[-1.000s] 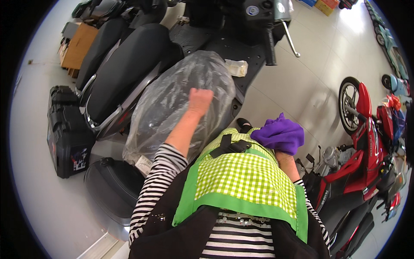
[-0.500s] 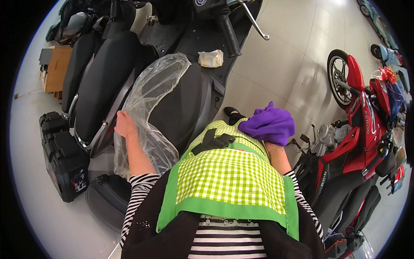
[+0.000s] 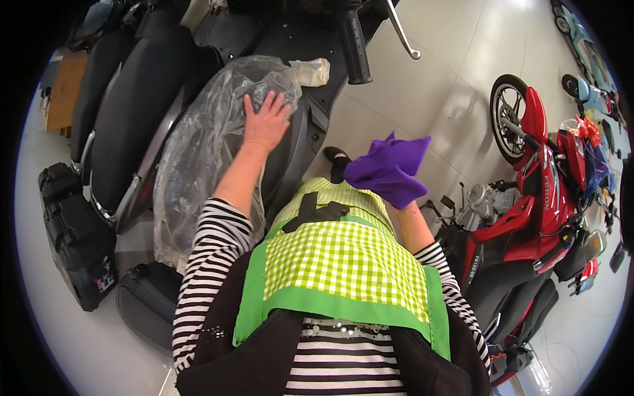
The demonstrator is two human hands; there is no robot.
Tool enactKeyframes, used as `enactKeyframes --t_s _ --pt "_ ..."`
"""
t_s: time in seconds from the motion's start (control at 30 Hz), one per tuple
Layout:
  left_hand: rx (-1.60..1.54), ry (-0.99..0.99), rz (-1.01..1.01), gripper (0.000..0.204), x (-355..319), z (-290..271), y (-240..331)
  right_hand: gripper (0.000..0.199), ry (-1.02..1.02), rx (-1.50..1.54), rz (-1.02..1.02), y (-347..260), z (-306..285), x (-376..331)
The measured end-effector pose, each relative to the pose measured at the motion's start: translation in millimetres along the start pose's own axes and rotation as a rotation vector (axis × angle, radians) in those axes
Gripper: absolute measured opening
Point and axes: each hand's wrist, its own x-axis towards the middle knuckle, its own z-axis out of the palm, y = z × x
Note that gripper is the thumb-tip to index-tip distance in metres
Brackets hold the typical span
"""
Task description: The person wipes the rear storage box, seat, and front fairing of a scooter with a purple cloth. They remove a plastic wrap from the seat, wipe the seat and surrounding areas, then continue wiping the front panel and handlebar area.
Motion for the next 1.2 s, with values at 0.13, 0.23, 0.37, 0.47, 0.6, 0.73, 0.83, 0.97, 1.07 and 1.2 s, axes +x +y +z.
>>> enactKeyframes --t_s 0.13,0.23,0.37,0.47,0.6,0.73,0.83,0.97,1.07,1.2 --pt "0.096 0.286 -0.097 0.032 -2 10 -45 0.046 -0.091 -0.025 -0.019 26 8 43" --pt "0.233 0.228 -0.437 0.032 -13 6 -96 0.046 -0.161 -0.588 -0.126 46 22 56" --pt "0.082 -0.147 -0.735 0.038 -61 9 -118 0.038 -0.225 -0.236 0.054 69 61 90" --pt "0.002 -0.053 -0.785 0.041 -112 13 -100 0.045 -0.308 -0.759 -0.114 111 111 114" --pt "-0.102 -0.077 -0.891 0.044 -166 18 -84 0.054 -0.413 -1.606 -0.519 146 143 110" --pt "-0.151 -0.080 -0.966 0.048 -184 22 -93 0.052 -0.384 -1.601 -0.907 155 161 131" --pt "-0.108 -0.119 -0.968 0.049 -181 24 -92 0.046 -0.460 -1.700 -0.927 145 177 165" --pt "-0.113 -0.139 -1.015 0.048 -173 21 -87 0.043 -0.345 -1.744 -1.023 128 206 215" --pt "-0.097 -0.135 -1.015 0.048 -172 19 -86 0.041 -0.239 -1.677 -0.820 117 218 255" --pt "-0.102 -0.075 -0.996 0.048 -174 23 -87 0.055 -0.235 -1.586 -0.252 97 211 312"
